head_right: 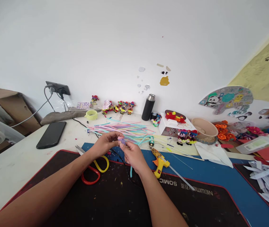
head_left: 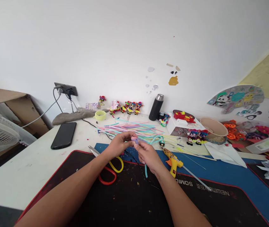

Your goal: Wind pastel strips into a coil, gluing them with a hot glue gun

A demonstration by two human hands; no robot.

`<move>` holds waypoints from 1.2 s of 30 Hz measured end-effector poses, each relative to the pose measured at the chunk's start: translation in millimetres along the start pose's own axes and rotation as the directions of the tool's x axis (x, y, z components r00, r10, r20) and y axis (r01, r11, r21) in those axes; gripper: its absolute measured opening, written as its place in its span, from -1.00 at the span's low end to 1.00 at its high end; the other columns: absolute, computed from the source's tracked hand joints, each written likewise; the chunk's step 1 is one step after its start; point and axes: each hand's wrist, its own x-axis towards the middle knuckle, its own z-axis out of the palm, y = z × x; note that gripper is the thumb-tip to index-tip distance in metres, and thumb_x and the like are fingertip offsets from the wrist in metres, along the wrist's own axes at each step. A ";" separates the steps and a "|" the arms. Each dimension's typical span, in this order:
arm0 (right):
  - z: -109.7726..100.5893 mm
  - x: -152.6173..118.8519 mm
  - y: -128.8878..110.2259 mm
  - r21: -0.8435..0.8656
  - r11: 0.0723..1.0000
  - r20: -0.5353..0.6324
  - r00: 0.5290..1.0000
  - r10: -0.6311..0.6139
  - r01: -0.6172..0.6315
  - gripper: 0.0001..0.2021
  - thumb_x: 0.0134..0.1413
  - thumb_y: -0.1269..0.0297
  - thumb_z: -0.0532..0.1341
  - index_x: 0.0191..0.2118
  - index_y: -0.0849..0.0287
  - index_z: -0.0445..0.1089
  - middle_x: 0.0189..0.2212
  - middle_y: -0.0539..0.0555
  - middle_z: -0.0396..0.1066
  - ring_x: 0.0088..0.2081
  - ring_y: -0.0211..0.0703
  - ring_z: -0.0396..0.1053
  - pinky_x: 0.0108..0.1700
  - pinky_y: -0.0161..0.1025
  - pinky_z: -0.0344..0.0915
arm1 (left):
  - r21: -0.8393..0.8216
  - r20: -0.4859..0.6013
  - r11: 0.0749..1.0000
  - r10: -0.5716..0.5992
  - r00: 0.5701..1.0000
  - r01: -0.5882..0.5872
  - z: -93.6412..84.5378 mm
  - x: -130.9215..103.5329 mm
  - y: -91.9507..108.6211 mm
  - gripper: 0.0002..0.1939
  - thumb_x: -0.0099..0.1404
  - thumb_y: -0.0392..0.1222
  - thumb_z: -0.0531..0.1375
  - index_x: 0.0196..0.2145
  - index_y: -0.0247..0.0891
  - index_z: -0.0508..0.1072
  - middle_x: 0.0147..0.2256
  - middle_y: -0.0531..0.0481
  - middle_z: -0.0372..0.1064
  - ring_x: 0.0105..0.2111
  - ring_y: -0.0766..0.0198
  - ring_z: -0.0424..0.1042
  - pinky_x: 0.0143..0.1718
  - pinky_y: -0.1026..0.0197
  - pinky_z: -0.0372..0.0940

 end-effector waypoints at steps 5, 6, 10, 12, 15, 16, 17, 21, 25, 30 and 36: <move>1.8 -1.7 -4.3 0.027 1.000 -0.003 1.000 -0.007 0.007 -0.49 0.08 -0.24 0.35 -0.18 0.17 0.46 -0.71 -0.24 -0.07 -0.69 -0.37 -0.13 -0.65 -0.33 -0.13 | -0.087 0.030 0.996 -0.028 0.999 0.031 2.0 -0.2 2.2 -0.56 0.17 -0.02 0.42 -0.06 -0.25 0.52 -0.23 -0.05 0.50 -0.19 0.14 0.46 -0.12 0.11 0.35; 2.1 -1.9 -5.1 0.027 1.000 -0.002 1.000 -0.009 0.009 -0.49 0.09 -0.24 0.35 -0.17 0.17 0.47 -0.72 -0.24 -0.06 -0.69 -0.37 -0.13 -0.65 -0.33 -0.13 | -0.104 0.043 0.994 -0.038 0.998 0.043 2.1 -0.2 3.1 -0.51 0.17 -0.01 0.43 0.00 -0.25 0.50 -0.24 -0.04 0.49 -0.19 0.15 0.46 -0.12 0.11 0.36; 2.0 -0.7 -4.0 0.025 1.000 -0.015 1.000 -0.013 0.013 -0.46 0.08 -0.26 0.34 -0.15 0.19 0.49 -0.72 -0.23 -0.06 -0.70 -0.37 -0.13 -0.65 -0.32 -0.13 | -0.125 0.059 0.988 -0.086 0.995 0.093 1.3 -0.4 6.7 -0.39 0.16 0.03 0.45 0.10 -0.23 0.45 -0.30 0.00 0.47 -0.25 0.18 0.47 -0.12 0.10 0.36; 1.1 1.0 -1.1 0.002 1.000 -0.037 0.999 -0.017 0.017 -0.44 0.08 -0.28 0.33 -0.16 0.19 0.50 -0.72 -0.23 -0.07 -0.70 -0.37 -0.13 -0.65 -0.32 -0.12 | -0.120 0.056 0.986 -0.111 0.992 0.117 0.9 -0.4 7.0 -0.41 0.16 0.05 0.45 0.06 -0.24 0.45 -0.31 0.00 0.47 -0.26 0.20 0.47 -0.11 0.09 0.36; -0.3 2.9 2.3 -0.062 0.998 -0.065 0.997 -0.032 0.028 -0.43 0.09 -0.31 0.30 -0.19 0.19 0.50 -0.71 -0.21 -0.06 -0.70 -0.36 -0.09 -0.65 -0.32 -0.11 | -0.123 0.073 0.982 -0.135 0.988 0.144 0.7 -0.3 6.3 -0.43 0.17 0.07 0.45 0.02 -0.25 0.45 -0.29 -0.01 0.49 -0.26 0.19 0.48 -0.09 0.08 0.35; -0.6 3.1 2.5 -0.080 0.996 -0.071 0.997 -0.037 0.031 -0.43 0.10 -0.32 0.29 -0.19 0.19 0.50 -0.71 -0.20 -0.04 -0.70 -0.35 -0.07 -0.64 -0.32 -0.11 | -0.128 0.080 0.981 -0.139 0.987 0.149 0.6 -0.4 6.2 -0.43 0.17 0.08 0.44 0.03 -0.26 0.44 -0.29 -0.02 0.50 -0.26 0.19 0.48 -0.09 0.08 0.35; -0.8 3.0 2.2 -0.094 0.995 -0.075 0.996 -0.040 0.033 -0.42 0.11 -0.32 0.29 -0.19 0.19 0.51 -0.71 -0.19 -0.03 -0.70 -0.34 -0.06 -0.64 -0.31 -0.11 | -0.129 0.085 0.980 -0.142 0.986 0.152 0.6 -0.5 6.2 -0.43 0.19 0.09 0.43 0.03 -0.26 0.43 -0.29 -0.02 0.51 -0.26 0.19 0.48 -0.09 0.09 0.35; -0.4 1.6 -0.9 -0.112 0.993 -0.076 0.996 -0.042 0.034 -0.42 0.10 -0.33 0.28 -0.19 0.18 0.52 -0.72 -0.18 -0.01 -0.70 -0.32 -0.03 -0.63 -0.30 -0.09 | -0.090 0.085 0.984 -0.147 0.985 0.154 0.3 -1.3 7.8 -0.42 0.20 0.10 0.42 0.04 -0.25 0.41 -0.32 0.02 0.50 -0.30 0.21 0.47 -0.13 0.12 0.34; -0.6 2.0 0.7 -0.114 0.993 -0.080 0.996 -0.044 0.034 -0.44 0.12 -0.32 0.27 -0.19 0.16 0.52 -0.73 -0.18 -0.01 -0.69 -0.31 -0.04 -0.61 -0.30 -0.09 | -0.046 0.071 0.989 -0.136 0.988 0.139 0.2 -1.2 7.8 -0.43 0.20 0.13 0.41 0.03 -0.23 0.42 -0.37 0.06 0.47 -0.30 0.20 0.49 -0.16 0.12 0.35; -3.0 2.4 1.6 -0.264 0.963 -0.122 0.988 -0.099 0.064 -0.56 0.19 -0.20 0.25 -0.25 0.13 0.51 -0.68 -0.13 0.05 -0.63 -0.27 0.02 -0.56 -0.28 -0.07 | 0.010 0.033 0.990 -0.140 0.990 0.140 -0.4 0.1 5.5 -0.44 0.17 0.16 0.41 -0.02 -0.23 0.43 -0.37 0.03 0.51 -0.33 0.19 0.49 -0.25 0.15 0.34; -1.2 -2.9 -9.7 -0.551 0.834 -0.226 0.955 -0.189 0.035 -0.70 0.17 -0.04 0.30 -0.32 0.12 0.49 -0.60 -0.09 0.18 -0.54 -0.23 0.09 -0.48 -0.27 -0.06 | -0.024 0.047 0.979 -0.200 0.979 0.201 -0.5 -1.2 12.6 -0.46 0.12 0.09 0.45 -0.05 -0.26 0.48 -0.38 0.02 0.49 -0.38 0.24 0.43 -0.29 0.18 0.31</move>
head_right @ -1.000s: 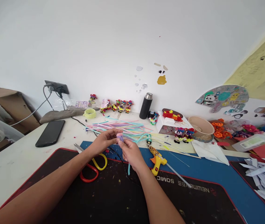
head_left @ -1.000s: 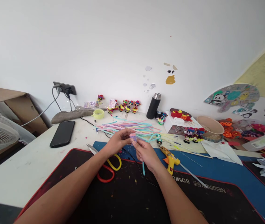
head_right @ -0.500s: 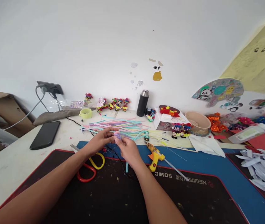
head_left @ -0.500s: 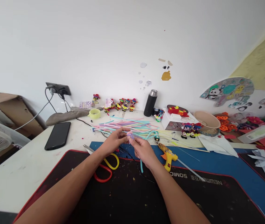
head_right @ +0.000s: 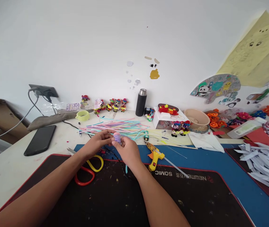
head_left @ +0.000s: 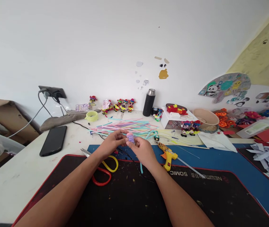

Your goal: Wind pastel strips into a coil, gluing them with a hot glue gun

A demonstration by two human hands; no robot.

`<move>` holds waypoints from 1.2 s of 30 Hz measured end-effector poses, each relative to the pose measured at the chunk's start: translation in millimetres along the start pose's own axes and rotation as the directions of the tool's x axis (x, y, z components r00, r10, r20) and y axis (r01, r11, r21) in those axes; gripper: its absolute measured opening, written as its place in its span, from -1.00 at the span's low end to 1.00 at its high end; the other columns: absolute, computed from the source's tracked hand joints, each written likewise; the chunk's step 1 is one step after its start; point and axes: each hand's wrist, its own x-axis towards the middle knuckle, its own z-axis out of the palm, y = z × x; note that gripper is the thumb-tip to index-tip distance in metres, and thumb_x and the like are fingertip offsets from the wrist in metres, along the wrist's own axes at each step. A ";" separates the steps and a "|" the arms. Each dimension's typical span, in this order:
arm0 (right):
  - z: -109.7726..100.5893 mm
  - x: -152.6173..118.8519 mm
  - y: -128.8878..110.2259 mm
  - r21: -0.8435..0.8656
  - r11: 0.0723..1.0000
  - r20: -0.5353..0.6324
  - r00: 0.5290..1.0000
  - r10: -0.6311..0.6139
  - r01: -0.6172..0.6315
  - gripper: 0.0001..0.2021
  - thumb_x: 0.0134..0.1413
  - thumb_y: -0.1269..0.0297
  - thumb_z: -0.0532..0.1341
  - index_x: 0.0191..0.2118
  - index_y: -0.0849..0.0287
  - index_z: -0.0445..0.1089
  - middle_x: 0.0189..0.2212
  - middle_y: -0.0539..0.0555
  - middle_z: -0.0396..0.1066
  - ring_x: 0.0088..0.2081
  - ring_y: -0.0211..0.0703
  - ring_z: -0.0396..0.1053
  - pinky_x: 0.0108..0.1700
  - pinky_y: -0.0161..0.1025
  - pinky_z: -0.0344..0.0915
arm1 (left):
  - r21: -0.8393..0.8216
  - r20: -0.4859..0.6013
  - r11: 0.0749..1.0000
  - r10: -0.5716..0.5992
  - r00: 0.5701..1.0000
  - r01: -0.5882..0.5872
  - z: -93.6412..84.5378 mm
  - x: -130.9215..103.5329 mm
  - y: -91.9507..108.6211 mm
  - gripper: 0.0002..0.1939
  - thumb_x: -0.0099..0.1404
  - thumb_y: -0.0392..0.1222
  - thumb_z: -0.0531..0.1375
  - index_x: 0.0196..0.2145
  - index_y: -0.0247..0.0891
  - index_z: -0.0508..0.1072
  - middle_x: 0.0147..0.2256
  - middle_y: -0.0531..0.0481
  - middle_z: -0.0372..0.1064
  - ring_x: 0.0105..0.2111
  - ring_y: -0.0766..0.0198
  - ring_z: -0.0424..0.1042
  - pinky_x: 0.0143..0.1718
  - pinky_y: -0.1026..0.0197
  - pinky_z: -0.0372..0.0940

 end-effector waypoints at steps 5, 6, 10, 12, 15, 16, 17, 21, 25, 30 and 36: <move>-0.2 -1.9 -4.2 -0.144 0.990 -0.038 0.999 -0.008 0.003 -0.71 0.15 -0.01 0.33 -0.36 0.10 0.37 -0.60 -0.10 0.21 -0.54 -0.22 0.14 -0.46 -0.25 -0.06 | -0.003 0.026 1.000 0.005 1.000 -0.005 2.5 -2.5 3.2 -0.46 0.20 0.14 0.40 -0.01 -0.26 0.47 -0.35 0.00 0.46 -0.37 0.23 0.41 -0.29 0.18 0.30; 0.4 -2.1 -4.0 -0.169 0.986 -0.042 0.999 -0.014 0.007 -0.71 0.15 0.00 0.33 -0.36 0.10 0.36 -0.60 -0.10 0.22 -0.54 -0.21 0.15 -0.46 -0.25 -0.06 | 0.017 0.029 1.000 0.008 1.000 -0.008 3.2 -2.9 3.5 -0.46 0.22 0.16 0.38 -0.01 -0.26 0.47 -0.35 0.00 0.45 -0.36 0.22 0.41 -0.29 0.18 0.30; 2.7 -2.6 -2.1 -0.263 0.964 -0.043 0.997 -0.060 0.047 -0.71 0.16 0.00 0.34 -0.32 0.10 0.37 -0.57 -0.06 0.29 -0.50 -0.17 0.21 -0.43 -0.25 -0.07 | 0.064 0.045 0.998 0.010 0.999 -0.013 5.9 -4.0 4.4 -0.44 0.23 0.20 0.37 0.00 -0.25 0.45 -0.34 0.01 0.43 -0.28 0.17 0.44 -0.25 0.17 0.29; 3.6 -2.9 -1.7 -0.298 0.952 -0.033 0.997 -0.076 0.063 -0.70 0.17 -0.02 0.35 -0.30 0.10 0.38 -0.56 -0.04 0.32 -0.48 -0.15 0.24 -0.42 -0.25 -0.08 | 0.062 0.046 0.998 0.009 0.999 -0.012 6.9 -4.0 3.9 -0.44 0.23 0.21 0.36 0.00 -0.25 0.44 -0.31 0.00 0.45 -0.25 0.16 0.45 -0.25 0.18 0.28; 4.7 -3.5 -2.1 -0.337 0.939 -0.005 0.998 -0.070 0.064 -0.70 0.18 -0.03 0.35 -0.26 0.11 0.40 -0.53 -0.01 0.36 -0.45 -0.12 0.30 -0.41 -0.24 -0.09 | 0.080 0.035 0.997 0.011 0.999 -0.014 7.0 -3.1 0.6 -0.47 0.24 0.20 0.35 -0.02 -0.24 0.44 -0.31 0.00 0.46 -0.26 0.16 0.46 -0.27 0.18 0.28; 5.2 -3.7 -2.3 -0.350 0.934 0.003 0.998 -0.070 0.067 -0.70 0.19 -0.02 0.35 -0.25 0.12 0.41 -0.52 0.00 0.38 -0.44 -0.10 0.32 -0.41 -0.24 -0.09 | 0.096 0.029 0.995 0.015 0.999 -0.017 6.8 -2.6 -0.8 -0.48 0.25 0.20 0.35 -0.03 -0.24 0.45 -0.33 0.00 0.46 -0.27 0.15 0.46 -0.28 0.18 0.28; 5.7 -3.9 -2.4 -0.361 0.930 0.013 0.997 -0.073 0.073 -0.70 0.19 -0.01 0.35 -0.24 0.12 0.41 -0.50 0.01 0.40 -0.43 -0.09 0.34 -0.40 -0.23 -0.09 | 0.114 0.022 0.993 0.019 1.000 -0.022 6.5 -2.2 -2.2 -0.48 0.25 0.19 0.35 -0.03 -0.25 0.44 -0.34 0.01 0.46 -0.28 0.15 0.47 -0.29 0.19 0.28; 7.8 -4.8 -2.7 -0.374 0.923 0.036 0.996 -0.079 0.086 -0.71 0.20 0.00 0.35 -0.23 0.12 0.42 -0.48 0.02 0.42 -0.41 -0.08 0.36 -0.40 -0.22 -0.09 | 0.163 0.009 0.986 0.027 1.000 -0.028 6.6 -2.2 -3.6 -0.51 0.27 0.18 0.32 -0.04 -0.25 0.41 -0.37 0.03 0.44 -0.34 0.19 0.43 -0.33 0.20 0.26; 7.1 -5.5 -3.5 -0.341 0.937 0.039 0.997 -0.066 0.076 -0.72 0.18 0.00 0.36 -0.26 0.10 0.39 -0.52 -0.03 0.37 -0.47 -0.14 0.28 -0.40 -0.22 -0.11 | 0.158 0.011 0.987 0.015 1.000 -0.016 8.4 -4.5 2.4 -0.53 0.30 0.18 0.29 -0.03 -0.23 0.40 -0.40 0.08 0.40 -0.37 0.21 0.39 -0.35 0.20 0.23; 4.5 -5.0 -3.3 -0.261 0.963 0.032 0.997 -0.064 0.070 -0.73 0.13 0.05 0.39 -0.25 0.08 0.38 -0.54 -0.08 0.32 -0.50 -0.18 0.23 -0.41 -0.24 -0.09 | 0.029 -0.004 0.999 -0.029 1.000 0.029 8.6 -4.3 4.5 -0.51 0.26 0.15 0.34 -0.02 -0.24 0.45 -0.41 0.07 0.41 -0.37 0.22 0.40 -0.32 0.20 0.25; 3.2 -4.3 -3.6 -0.244 0.968 0.019 0.998 -0.052 0.055 -0.74 0.13 0.09 0.39 -0.21 0.08 0.36 -0.57 -0.13 0.25 -0.53 -0.21 0.17 -0.42 -0.26 -0.08 | -0.113 0.000 0.992 -0.054 0.999 0.054 5.2 -1.9 -1.0 -0.48 0.20 0.10 0.41 -0.01 -0.27 0.49 -0.37 0.04 0.42 -0.35 0.24 0.39 -0.27 0.20 0.27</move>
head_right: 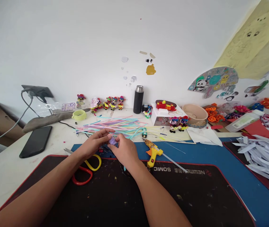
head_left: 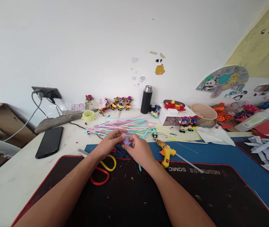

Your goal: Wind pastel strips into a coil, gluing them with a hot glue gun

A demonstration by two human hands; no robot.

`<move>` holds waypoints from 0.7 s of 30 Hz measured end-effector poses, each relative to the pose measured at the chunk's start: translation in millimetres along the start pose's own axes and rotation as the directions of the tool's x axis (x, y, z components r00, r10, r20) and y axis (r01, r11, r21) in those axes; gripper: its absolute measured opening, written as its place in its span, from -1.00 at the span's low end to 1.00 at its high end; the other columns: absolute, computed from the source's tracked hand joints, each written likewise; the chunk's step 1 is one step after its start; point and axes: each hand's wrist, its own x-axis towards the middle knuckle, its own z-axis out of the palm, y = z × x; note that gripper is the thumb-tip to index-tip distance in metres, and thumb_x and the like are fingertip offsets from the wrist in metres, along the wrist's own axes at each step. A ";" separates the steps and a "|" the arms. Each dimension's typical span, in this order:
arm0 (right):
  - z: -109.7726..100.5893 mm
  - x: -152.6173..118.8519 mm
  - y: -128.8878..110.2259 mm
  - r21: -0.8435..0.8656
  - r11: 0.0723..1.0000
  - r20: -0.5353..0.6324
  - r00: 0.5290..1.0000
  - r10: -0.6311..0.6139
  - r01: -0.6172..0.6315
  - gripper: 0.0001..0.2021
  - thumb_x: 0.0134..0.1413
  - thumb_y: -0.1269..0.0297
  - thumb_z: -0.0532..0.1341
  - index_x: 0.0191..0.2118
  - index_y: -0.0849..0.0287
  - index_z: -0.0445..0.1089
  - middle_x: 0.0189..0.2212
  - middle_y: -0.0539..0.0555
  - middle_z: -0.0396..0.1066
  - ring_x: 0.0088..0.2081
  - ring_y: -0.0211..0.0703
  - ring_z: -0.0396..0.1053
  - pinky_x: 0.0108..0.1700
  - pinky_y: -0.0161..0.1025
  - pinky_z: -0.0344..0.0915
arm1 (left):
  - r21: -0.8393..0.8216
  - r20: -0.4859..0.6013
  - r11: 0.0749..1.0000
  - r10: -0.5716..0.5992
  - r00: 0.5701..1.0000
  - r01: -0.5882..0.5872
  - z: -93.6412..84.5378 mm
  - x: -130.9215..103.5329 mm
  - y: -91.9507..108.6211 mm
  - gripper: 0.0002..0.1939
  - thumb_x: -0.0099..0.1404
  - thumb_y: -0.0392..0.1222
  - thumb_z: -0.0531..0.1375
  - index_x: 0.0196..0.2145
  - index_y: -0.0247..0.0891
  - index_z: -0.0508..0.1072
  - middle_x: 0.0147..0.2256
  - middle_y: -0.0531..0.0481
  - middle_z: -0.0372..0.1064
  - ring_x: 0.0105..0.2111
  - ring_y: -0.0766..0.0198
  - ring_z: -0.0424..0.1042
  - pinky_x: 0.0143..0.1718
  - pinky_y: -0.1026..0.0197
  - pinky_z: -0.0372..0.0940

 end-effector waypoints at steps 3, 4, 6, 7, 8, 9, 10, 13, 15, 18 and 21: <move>0.1 0.5 0.1 0.004 1.000 -0.011 1.000 0.003 -0.003 -0.74 0.12 0.11 0.38 -0.22 0.08 0.34 -0.59 -0.16 0.21 -0.55 -0.22 0.14 -0.44 -0.26 -0.09 | -0.051 0.018 0.999 -0.018 1.000 0.018 -1.3 -0.3 0.0 -0.46 0.17 0.07 0.45 0.00 -0.27 0.51 -0.34 0.00 0.45 -0.29 0.20 0.43 -0.22 0.18 0.28; 0.4 0.8 0.6 0.009 1.000 -0.013 1.000 0.003 -0.003 -0.74 0.12 0.11 0.38 -0.23 0.07 0.33 -0.60 -0.17 0.20 -0.55 -0.22 0.14 -0.44 -0.26 -0.09 | -0.067 0.023 0.997 -0.024 0.999 0.026 -1.7 -0.4 0.0 -0.46 0.17 0.06 0.46 0.01 -0.26 0.51 -0.32 -0.01 0.46 -0.26 0.18 0.44 -0.19 0.17 0.28; 1.2 1.3 2.1 0.024 1.000 -0.016 1.000 0.000 0.000 -0.74 0.12 0.11 0.38 -0.24 0.07 0.32 -0.62 -0.17 0.18 -0.56 -0.22 0.13 -0.45 -0.26 -0.09 | -0.093 0.029 0.995 -0.038 0.999 0.040 -2.6 -0.6 -0.3 -0.46 0.16 0.04 0.47 0.02 -0.26 0.53 -0.29 -0.04 0.49 -0.21 0.14 0.46 -0.16 0.16 0.29; 1.6 1.6 2.9 0.036 0.999 -0.019 1.000 -0.003 0.003 -0.74 0.11 0.10 0.38 -0.25 0.07 0.31 -0.63 -0.18 0.17 -0.56 -0.22 0.13 -0.45 -0.26 -0.09 | -0.103 0.032 0.994 -0.042 0.999 0.045 -3.2 -0.6 -0.7 -0.47 0.17 0.03 0.47 0.02 -0.25 0.54 -0.27 -0.05 0.51 -0.19 0.13 0.47 -0.14 0.15 0.29; 1.8 1.8 3.6 0.054 0.999 -0.022 1.000 -0.005 0.006 -0.74 0.12 0.09 0.37 -0.25 0.06 0.31 -0.64 -0.18 0.17 -0.56 -0.22 0.13 -0.46 -0.26 -0.09 | -0.115 0.036 0.992 -0.043 0.998 0.047 -3.7 -0.5 -1.0 -0.48 0.17 0.01 0.47 0.02 -0.25 0.55 -0.24 -0.07 0.52 -0.18 0.13 0.48 -0.13 0.15 0.30; 1.8 2.0 4.2 0.080 0.997 -0.024 1.000 -0.005 0.006 -0.74 0.12 0.08 0.36 -0.25 0.06 0.32 -0.65 -0.18 0.16 -0.57 -0.22 0.12 -0.46 -0.26 -0.08 | -0.130 0.041 0.990 -0.042 0.998 0.047 -4.3 -0.3 -1.2 -0.49 0.18 -0.01 0.47 0.03 -0.24 0.55 -0.20 -0.08 0.53 -0.17 0.13 0.49 -0.13 0.16 0.30; 1.4 2.3 4.5 0.115 0.993 -0.023 1.000 -0.002 0.005 -0.74 0.13 0.06 0.35 -0.25 0.06 0.32 -0.66 -0.18 0.15 -0.58 -0.22 0.11 -0.47 -0.26 -0.08 | -0.149 0.047 0.988 -0.039 0.998 0.045 -5.0 -0.1 -1.3 -0.51 0.18 -0.03 0.47 0.03 -0.24 0.56 -0.16 -0.10 0.54 -0.15 0.13 0.49 -0.12 0.16 0.30; -1.1 3.2 4.5 0.262 0.965 0.004 1.000 0.018 -0.018 -0.75 0.18 0.01 0.31 -0.23 0.07 0.35 -0.66 -0.18 0.14 -0.59 -0.24 0.08 -0.49 -0.27 -0.07 | -0.230 0.058 0.972 -0.030 0.998 0.043 -7.3 1.0 -0.6 -0.52 0.15 -0.10 0.49 0.01 -0.25 0.59 -0.07 -0.16 0.55 -0.11 0.11 0.50 -0.09 0.16 0.33; -2.3 4.1 4.9 0.369 0.928 0.046 0.999 0.028 -0.043 -0.74 0.20 -0.01 0.28 -0.21 0.07 0.38 -0.67 -0.17 0.14 -0.61 -0.25 0.08 -0.52 -0.27 -0.07 | -0.275 0.054 0.960 -0.036 0.998 0.049 -9.0 1.8 0.0 -0.52 0.11 -0.13 0.51 -0.02 -0.26 0.61 -0.05 -0.17 0.55 -0.11 0.11 0.50 -0.07 0.14 0.35; -0.8 6.1 7.5 0.492 0.868 0.099 0.995 0.021 -0.067 -0.69 0.22 -0.06 0.26 -0.17 0.09 0.43 -0.68 -0.16 0.12 -0.64 -0.26 0.06 -0.56 -0.28 -0.07 | -0.285 0.045 0.958 -0.031 0.999 0.042 -10.7 2.7 -0.1 -0.54 0.07 -0.11 0.53 -0.08 -0.27 0.63 -0.11 -0.16 0.57 -0.19 0.14 0.51 -0.10 0.14 0.36; 3.4 7.8 11.6 0.575 0.814 0.135 0.991 0.008 -0.085 -0.63 0.21 -0.11 0.27 -0.14 0.11 0.47 -0.68 -0.16 0.11 -0.67 -0.29 0.05 -0.59 -0.30 -0.03 | -0.252 0.043 0.968 0.004 0.999 0.007 -10.6 3.1 -0.5 -0.60 0.08 -0.07 0.53 -0.16 -0.30 0.64 -0.22 -0.12 0.57 -0.27 0.21 0.49 -0.16 0.18 0.35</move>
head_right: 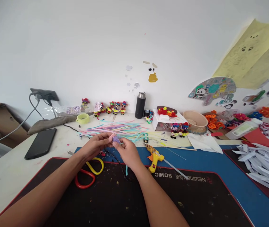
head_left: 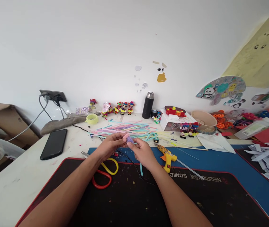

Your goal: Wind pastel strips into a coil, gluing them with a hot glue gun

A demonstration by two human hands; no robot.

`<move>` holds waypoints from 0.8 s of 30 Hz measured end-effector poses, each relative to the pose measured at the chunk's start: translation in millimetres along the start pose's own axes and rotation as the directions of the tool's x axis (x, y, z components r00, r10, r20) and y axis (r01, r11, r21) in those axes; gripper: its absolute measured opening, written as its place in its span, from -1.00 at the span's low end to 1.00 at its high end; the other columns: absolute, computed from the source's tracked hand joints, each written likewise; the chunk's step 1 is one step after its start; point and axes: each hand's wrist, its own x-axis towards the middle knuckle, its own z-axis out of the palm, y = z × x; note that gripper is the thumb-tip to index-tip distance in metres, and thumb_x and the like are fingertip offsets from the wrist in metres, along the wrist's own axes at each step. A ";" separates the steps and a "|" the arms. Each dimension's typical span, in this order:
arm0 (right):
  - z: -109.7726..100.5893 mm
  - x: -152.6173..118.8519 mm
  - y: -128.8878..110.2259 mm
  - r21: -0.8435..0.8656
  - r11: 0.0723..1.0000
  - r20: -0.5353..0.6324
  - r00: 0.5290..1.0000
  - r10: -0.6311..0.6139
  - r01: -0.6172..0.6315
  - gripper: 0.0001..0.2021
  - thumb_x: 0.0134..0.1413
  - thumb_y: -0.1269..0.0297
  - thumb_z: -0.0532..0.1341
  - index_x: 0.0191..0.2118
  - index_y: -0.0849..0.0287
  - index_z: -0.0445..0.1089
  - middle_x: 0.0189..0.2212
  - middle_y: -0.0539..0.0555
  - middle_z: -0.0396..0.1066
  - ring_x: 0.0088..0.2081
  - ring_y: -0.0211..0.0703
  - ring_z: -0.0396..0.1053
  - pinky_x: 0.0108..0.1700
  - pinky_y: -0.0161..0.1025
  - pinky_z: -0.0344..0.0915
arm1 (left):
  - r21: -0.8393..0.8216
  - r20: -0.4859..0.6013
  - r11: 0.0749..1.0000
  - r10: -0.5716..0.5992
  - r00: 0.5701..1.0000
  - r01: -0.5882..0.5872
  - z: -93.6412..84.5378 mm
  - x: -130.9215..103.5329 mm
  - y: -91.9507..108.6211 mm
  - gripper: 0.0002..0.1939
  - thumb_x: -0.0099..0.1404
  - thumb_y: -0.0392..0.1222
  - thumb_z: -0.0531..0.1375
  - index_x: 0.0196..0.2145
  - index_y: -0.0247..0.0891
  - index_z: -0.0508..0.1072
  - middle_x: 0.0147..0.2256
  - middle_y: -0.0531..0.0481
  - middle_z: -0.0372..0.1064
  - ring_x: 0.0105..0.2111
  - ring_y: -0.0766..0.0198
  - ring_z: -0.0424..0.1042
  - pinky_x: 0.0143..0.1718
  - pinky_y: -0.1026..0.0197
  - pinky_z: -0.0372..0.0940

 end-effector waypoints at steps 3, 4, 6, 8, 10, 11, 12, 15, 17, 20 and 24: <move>0.9 0.9 3.9 0.043 0.999 0.028 1.000 0.013 -0.014 -0.59 0.21 -0.16 0.27 -0.12 0.12 0.48 -0.68 -0.16 0.12 -0.68 -0.30 0.05 -0.60 -0.31 0.02 | 0.043 -0.006 0.999 0.021 1.000 -0.021 0.8 0.4 0.4 -0.62 0.09 -0.03 0.52 -0.21 -0.31 0.64 -0.28 -0.08 0.56 -0.31 0.24 0.47 -0.21 0.21 0.32; 1.1 0.8 4.5 0.046 0.999 0.036 0.999 0.015 -0.017 -0.58 0.20 -0.17 0.27 -0.11 0.12 0.48 -0.68 -0.16 0.12 -0.68 -0.30 0.05 -0.60 -0.32 0.03 | 0.055 -0.013 0.998 0.027 1.000 -0.026 0.9 0.6 0.7 -0.62 0.09 -0.02 0.52 -0.22 -0.31 0.64 -0.29 -0.07 0.55 -0.33 0.25 0.46 -0.22 0.21 0.31; 1.3 0.2 4.6 0.044 0.999 0.055 0.998 0.016 -0.018 -0.55 0.21 -0.19 0.27 -0.10 0.12 0.48 -0.70 -0.16 0.12 -0.68 -0.30 0.05 -0.61 -0.33 0.03 | 0.072 -0.029 0.997 0.038 0.999 -0.036 0.8 0.8 1.3 -0.62 0.09 -0.01 0.52 -0.22 -0.31 0.63 -0.32 -0.04 0.54 -0.36 0.27 0.44 -0.26 0.22 0.29; 1.4 -0.8 4.2 0.039 0.999 0.068 0.998 0.015 -0.018 -0.54 0.21 -0.20 0.26 -0.08 0.13 0.48 -0.72 -0.17 0.12 -0.68 -0.30 0.06 -0.61 -0.33 0.02 | 0.081 -0.033 0.996 0.044 0.999 -0.041 0.4 0.9 1.6 -0.62 0.09 0.00 0.52 -0.23 -0.30 0.64 -0.35 -0.02 0.52 -0.38 0.29 0.41 -0.29 0.24 0.27; 1.6 -1.7 3.8 0.042 0.999 0.074 0.997 0.012 -0.016 -0.52 0.20 -0.21 0.27 -0.08 0.14 0.49 -0.72 -0.17 0.11 -0.69 -0.30 0.05 -0.61 -0.33 0.01 | 0.082 -0.027 0.996 0.041 0.999 -0.038 0.0 0.8 1.7 -0.63 0.09 0.00 0.51 -0.24 -0.31 0.64 -0.37 -0.02 0.51 -0.40 0.30 0.40 -0.31 0.24 0.25; 1.8 -2.0 3.6 0.050 0.999 0.074 0.997 0.011 -0.014 -0.51 0.20 -0.22 0.27 -0.08 0.14 0.49 -0.73 -0.17 0.10 -0.69 -0.30 0.03 -0.61 -0.33 0.00 | 0.077 -0.022 0.996 0.037 0.999 -0.035 -0.3 0.8 1.6 -0.63 0.10 0.00 0.51 -0.24 -0.31 0.65 -0.37 -0.02 0.51 -0.40 0.30 0.39 -0.30 0.24 0.25; 1.9 -2.2 3.4 0.062 0.998 0.073 0.997 0.009 -0.014 -0.50 0.19 -0.23 0.27 -0.09 0.15 0.50 -0.73 -0.18 0.09 -0.69 -0.31 0.02 -0.62 -0.33 -0.01 | 0.070 -0.017 0.997 0.031 0.999 -0.030 -0.6 0.8 1.4 -0.63 0.11 0.01 0.50 -0.24 -0.32 0.65 -0.37 -0.03 0.51 -0.41 0.30 0.39 -0.31 0.24 0.25; 2.4 -2.3 1.9 0.101 0.995 0.069 0.998 0.014 -0.021 -0.47 0.16 -0.26 0.28 -0.11 0.17 0.50 -0.74 -0.19 0.07 -0.70 -0.32 -0.01 -0.63 -0.32 -0.04 | 0.024 -0.007 1.000 0.019 1.000 -0.019 -1.9 0.9 0.6 -0.57 0.14 0.09 0.48 -0.23 -0.34 0.66 -0.43 -0.05 0.49 -0.42 0.29 0.39 -0.32 0.24 0.24; 2.5 -2.2 0.5 0.117 0.993 0.068 0.997 0.021 -0.029 -0.46 0.14 -0.27 0.28 -0.13 0.18 0.50 -0.74 -0.20 0.06 -0.71 -0.32 -0.02 -0.63 -0.31 -0.06 | -0.003 -0.001 1.000 0.020 1.000 -0.020 -2.8 1.1 -0.1 -0.54 0.13 0.10 0.48 -0.19 -0.35 0.66 -0.45 -0.05 0.47 -0.43 0.29 0.39 -0.33 0.25 0.25; 2.5 -2.7 -1.4 0.123 0.992 0.076 0.997 0.027 -0.036 -0.47 0.13 -0.27 0.28 -0.16 0.18 0.49 -0.74 -0.20 0.06 -0.71 -0.33 -0.02 -0.63 -0.32 -0.06 | -0.017 0.014 1.000 0.023 1.000 -0.023 -3.1 0.8 -0.3 -0.54 0.12 0.04 0.50 -0.13 -0.33 0.66 -0.36 -0.05 0.49 -0.43 0.33 0.37 -0.33 0.26 0.25; 2.3 -4.7 -3.6 0.125 0.991 0.107 0.994 0.033 -0.046 -0.47 0.14 -0.26 0.28 -0.16 0.19 0.48 -0.74 -0.21 0.09 -0.71 -0.34 0.00 -0.63 -0.34 -0.04 | -0.004 0.007 1.000 0.024 1.000 -0.024 -0.4 -0.4 2.1 -0.64 0.14 0.01 0.49 -0.25 -0.34 0.65 -0.37 -0.03 0.46 -0.44 0.36 0.34 -0.35 0.28 0.25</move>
